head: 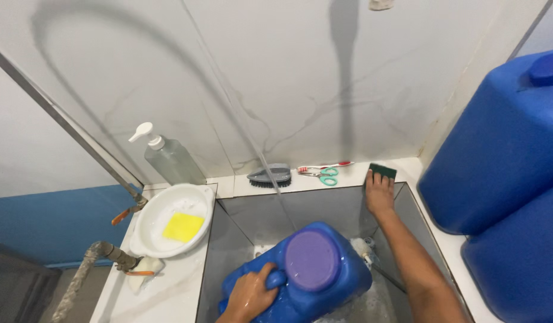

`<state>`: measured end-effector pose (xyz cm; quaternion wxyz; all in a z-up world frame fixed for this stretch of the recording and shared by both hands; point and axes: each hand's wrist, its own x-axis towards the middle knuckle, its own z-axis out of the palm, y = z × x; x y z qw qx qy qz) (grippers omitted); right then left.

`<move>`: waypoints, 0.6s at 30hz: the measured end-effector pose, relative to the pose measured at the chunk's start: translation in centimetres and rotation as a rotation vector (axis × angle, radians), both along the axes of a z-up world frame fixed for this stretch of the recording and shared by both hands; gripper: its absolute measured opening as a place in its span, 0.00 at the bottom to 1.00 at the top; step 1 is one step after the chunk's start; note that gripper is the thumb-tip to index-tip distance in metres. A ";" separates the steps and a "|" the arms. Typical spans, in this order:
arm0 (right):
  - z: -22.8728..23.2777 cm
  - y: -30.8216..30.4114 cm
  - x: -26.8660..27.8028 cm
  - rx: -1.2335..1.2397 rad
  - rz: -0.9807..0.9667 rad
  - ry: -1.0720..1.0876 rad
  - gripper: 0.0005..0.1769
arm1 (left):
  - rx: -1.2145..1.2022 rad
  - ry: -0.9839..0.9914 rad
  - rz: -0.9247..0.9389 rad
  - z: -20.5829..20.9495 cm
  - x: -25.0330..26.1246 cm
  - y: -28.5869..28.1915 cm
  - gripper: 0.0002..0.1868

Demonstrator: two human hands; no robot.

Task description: The person cleans blue plastic jerrycans in a sink. They rinse the containers, use scissors to cut off the caps, scrub the exterior with a sponge, and rinse them again. The person handles multiple jerrycans one at a time.

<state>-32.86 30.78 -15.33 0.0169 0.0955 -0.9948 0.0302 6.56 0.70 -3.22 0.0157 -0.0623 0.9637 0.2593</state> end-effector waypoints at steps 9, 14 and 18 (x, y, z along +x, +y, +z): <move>-0.1 3.2 4.6 -1.191 0.069 0.063 0.34 | -0.109 -0.145 0.209 12.9 7.0 -4.8 0.50; -3.2 0.0 14.5 -2.024 -0.166 -0.954 0.37 | 0.154 0.043 0.395 21.5 11.2 -7.8 0.39; -2.1 -6.4 16.6 -2.096 -0.322 -1.148 0.34 | 0.196 0.022 0.542 23.5 12.1 -10.1 0.37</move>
